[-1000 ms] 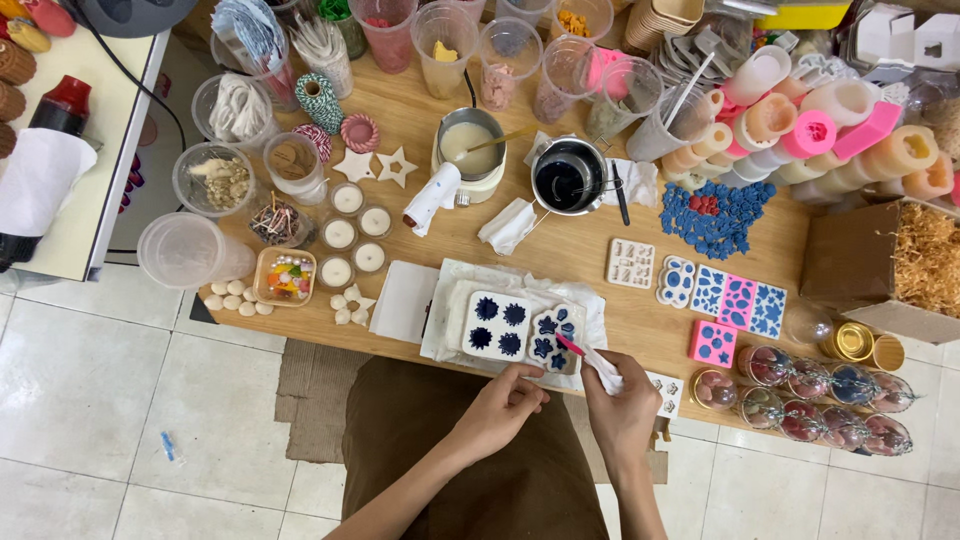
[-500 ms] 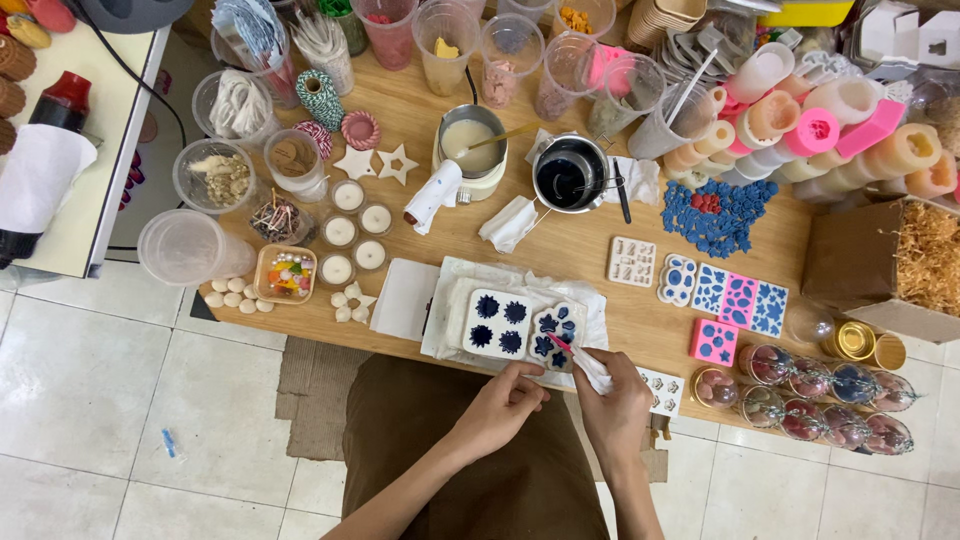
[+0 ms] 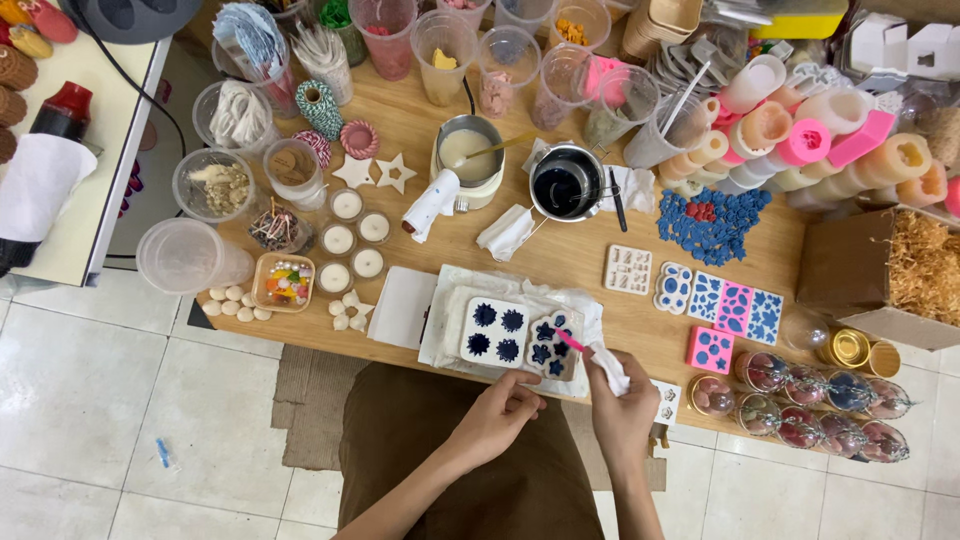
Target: The person cleans the edges of a white candle mold using a small pink tool, while holding a container of dark blue liquid.
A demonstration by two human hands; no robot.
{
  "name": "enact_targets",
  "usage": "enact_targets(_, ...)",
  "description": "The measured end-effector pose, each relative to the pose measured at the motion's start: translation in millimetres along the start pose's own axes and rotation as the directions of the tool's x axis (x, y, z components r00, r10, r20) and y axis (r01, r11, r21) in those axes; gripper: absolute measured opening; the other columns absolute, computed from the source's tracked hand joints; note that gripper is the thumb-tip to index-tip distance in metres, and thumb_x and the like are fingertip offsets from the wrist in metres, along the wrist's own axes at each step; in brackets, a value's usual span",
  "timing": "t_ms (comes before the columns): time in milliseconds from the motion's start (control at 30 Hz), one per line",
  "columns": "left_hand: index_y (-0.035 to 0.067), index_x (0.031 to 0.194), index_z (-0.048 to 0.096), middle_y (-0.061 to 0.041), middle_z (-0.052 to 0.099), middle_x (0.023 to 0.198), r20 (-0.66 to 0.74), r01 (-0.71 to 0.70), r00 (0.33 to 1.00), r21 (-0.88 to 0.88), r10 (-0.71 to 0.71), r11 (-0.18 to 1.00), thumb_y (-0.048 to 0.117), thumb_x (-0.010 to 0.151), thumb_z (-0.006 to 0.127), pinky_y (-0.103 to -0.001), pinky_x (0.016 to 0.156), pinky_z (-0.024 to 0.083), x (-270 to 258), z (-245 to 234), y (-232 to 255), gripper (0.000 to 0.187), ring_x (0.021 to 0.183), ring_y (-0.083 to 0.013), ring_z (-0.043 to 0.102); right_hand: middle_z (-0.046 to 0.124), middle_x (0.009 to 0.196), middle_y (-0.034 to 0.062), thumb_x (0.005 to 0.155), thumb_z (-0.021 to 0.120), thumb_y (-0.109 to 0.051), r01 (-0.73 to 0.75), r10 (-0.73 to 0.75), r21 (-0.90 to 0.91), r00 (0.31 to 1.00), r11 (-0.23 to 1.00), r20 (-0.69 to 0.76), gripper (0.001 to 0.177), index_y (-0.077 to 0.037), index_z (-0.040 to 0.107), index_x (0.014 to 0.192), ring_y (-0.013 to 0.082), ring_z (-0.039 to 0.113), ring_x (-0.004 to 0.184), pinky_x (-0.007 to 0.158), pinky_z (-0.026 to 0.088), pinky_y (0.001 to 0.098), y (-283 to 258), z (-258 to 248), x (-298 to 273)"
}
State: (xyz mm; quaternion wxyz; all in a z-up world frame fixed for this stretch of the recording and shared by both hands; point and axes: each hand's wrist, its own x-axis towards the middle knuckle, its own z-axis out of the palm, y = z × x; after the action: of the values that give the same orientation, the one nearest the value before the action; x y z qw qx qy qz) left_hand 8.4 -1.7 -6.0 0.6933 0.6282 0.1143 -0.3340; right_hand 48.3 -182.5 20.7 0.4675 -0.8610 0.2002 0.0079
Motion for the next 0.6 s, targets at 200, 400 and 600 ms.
enact_targets(200,0.007,0.134,0.053,-0.006,0.071,0.110,0.014,0.012,1.000,0.004,-0.012,1.000,0.020,0.102,0.054,-0.029,0.090,0.055,2.3,0.5,-6.7,0.034,0.098,-0.0143,0.069,0.069,0.098,0.0137,0.088,0.071,0.001,0.527,-0.551,-0.233,0.833,0.817,-0.047,0.032,-0.004,0.075,0.119,0.0255,0.068,0.085,0.075,0.053,0.0369,-4.4,2.1,99.2)
enact_targets(400,0.006,0.131,0.054,-0.005,0.071,0.108,0.003,0.027,1.000,0.007,-0.027,1.000,0.019,0.102,0.055,-0.028,0.090,0.055,9.7,3.2,-14.1,0.033,0.096,-0.0130,0.068,0.063,0.094,0.0128,0.078,0.073,0.008,0.722,-0.727,-0.337,0.673,0.604,0.140,0.044,-0.008,0.077,0.119,0.0317,0.062,0.085,0.076,0.051,0.0418,7.1,50.7,194.1)
enact_targets(600,0.005,0.129,0.054,-0.006,0.071,0.106,-0.002,0.064,0.998,-0.036,-0.064,0.997,0.019,0.101,0.055,-0.028,0.089,0.055,11.4,2.6,-14.7,0.031,0.094,-0.0125,0.069,0.064,0.095,0.0073,0.073,0.073,0.006,0.779,-0.745,-0.484,0.583,0.399,0.325,0.046,-0.013,0.079,0.115,0.0292,0.061,0.092,0.082,0.051,0.0419,19.9,58.5,237.6)
